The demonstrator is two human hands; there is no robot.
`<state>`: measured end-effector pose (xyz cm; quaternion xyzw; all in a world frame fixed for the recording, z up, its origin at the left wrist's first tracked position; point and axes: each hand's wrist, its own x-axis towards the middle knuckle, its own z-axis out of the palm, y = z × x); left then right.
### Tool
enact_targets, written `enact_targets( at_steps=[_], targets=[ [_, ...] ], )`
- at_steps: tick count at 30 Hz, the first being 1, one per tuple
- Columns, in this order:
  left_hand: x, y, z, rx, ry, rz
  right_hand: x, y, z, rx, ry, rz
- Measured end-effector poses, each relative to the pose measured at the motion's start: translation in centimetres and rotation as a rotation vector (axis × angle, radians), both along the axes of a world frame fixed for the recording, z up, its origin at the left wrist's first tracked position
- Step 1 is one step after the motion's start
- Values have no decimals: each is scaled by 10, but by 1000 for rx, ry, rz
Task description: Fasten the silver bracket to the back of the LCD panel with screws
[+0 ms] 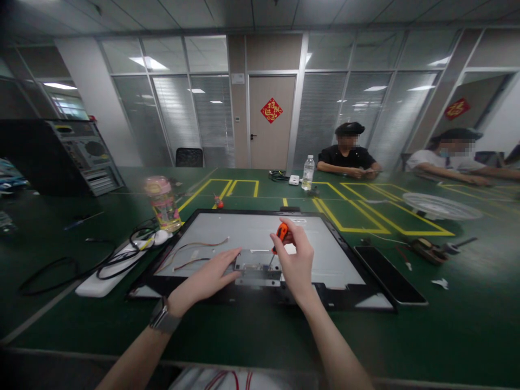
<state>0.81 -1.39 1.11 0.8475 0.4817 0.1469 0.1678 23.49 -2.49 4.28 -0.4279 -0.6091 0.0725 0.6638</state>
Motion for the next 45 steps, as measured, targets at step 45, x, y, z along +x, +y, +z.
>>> enact_targets(
  at_steps=[45],
  targets=[
    [1, -2, 4, -24, 26, 14, 25, -6, -8, -62, 284, -145]
  ],
)
